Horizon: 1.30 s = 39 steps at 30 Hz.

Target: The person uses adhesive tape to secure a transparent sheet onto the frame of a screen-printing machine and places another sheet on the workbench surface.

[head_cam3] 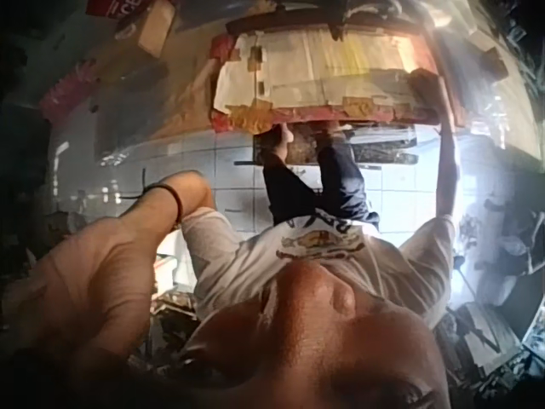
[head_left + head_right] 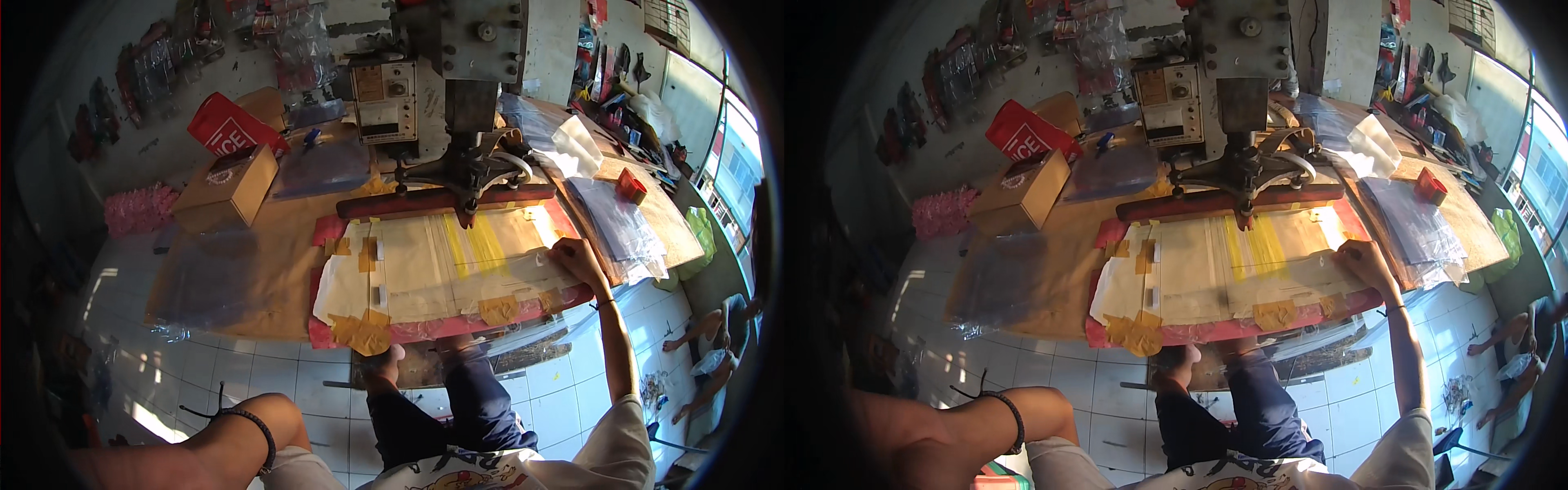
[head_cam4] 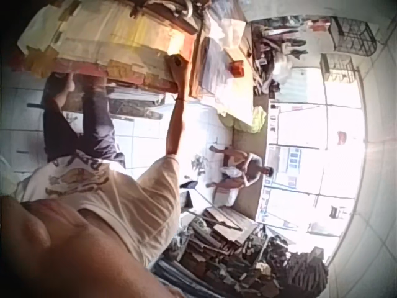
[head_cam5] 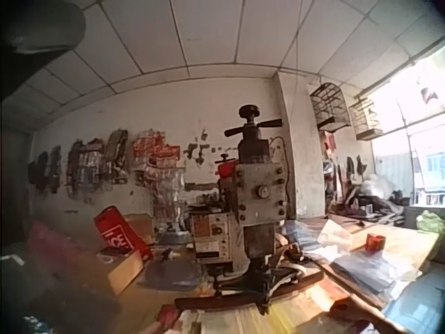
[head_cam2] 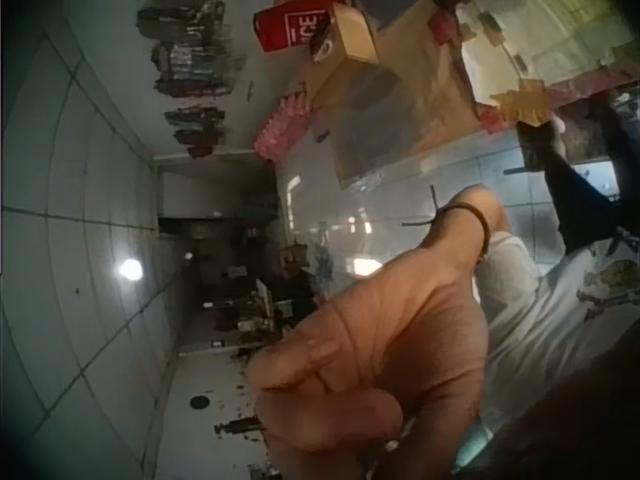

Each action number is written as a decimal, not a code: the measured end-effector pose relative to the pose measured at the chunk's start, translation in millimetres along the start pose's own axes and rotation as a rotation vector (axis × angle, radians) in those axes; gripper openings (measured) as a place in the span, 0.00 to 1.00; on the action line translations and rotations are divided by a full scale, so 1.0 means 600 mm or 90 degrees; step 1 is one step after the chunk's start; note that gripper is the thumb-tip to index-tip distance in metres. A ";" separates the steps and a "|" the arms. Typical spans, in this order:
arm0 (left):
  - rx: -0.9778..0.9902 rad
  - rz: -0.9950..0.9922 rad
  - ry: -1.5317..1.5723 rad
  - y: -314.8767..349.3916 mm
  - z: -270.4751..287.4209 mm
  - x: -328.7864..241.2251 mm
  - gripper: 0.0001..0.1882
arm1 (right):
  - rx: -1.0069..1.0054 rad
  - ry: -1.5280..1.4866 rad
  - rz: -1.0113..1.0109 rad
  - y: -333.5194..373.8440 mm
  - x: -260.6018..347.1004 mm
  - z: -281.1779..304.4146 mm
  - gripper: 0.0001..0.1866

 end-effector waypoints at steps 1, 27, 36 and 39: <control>0.004 0.005 0.005 0.003 0.000 -0.002 0.17 | 0.004 0.002 -0.004 0.006 0.002 -0.006 0.12; 0.071 0.009 0.190 0.068 -0.143 -0.008 0.16 | -0.006 -0.012 0.013 -0.006 -0.033 -0.006 0.16; 0.087 -0.029 0.266 0.071 -0.217 -0.037 0.16 | -0.004 0.009 0.025 -0.010 -0.038 0.004 0.14; 0.084 -0.054 0.291 0.070 -0.239 -0.053 0.17 | 0.017 0.020 0.036 -0.013 -0.035 -0.001 0.14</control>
Point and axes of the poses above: each hand's wrist, its own y-axis away from the middle knuckle, its own z-axis out of the back of the hand, x = y × z, the point moved 2 cm from there along -y, towards the middle knuckle, and after that the axes turned 12 degrees about -y, right-handed, at the moved point
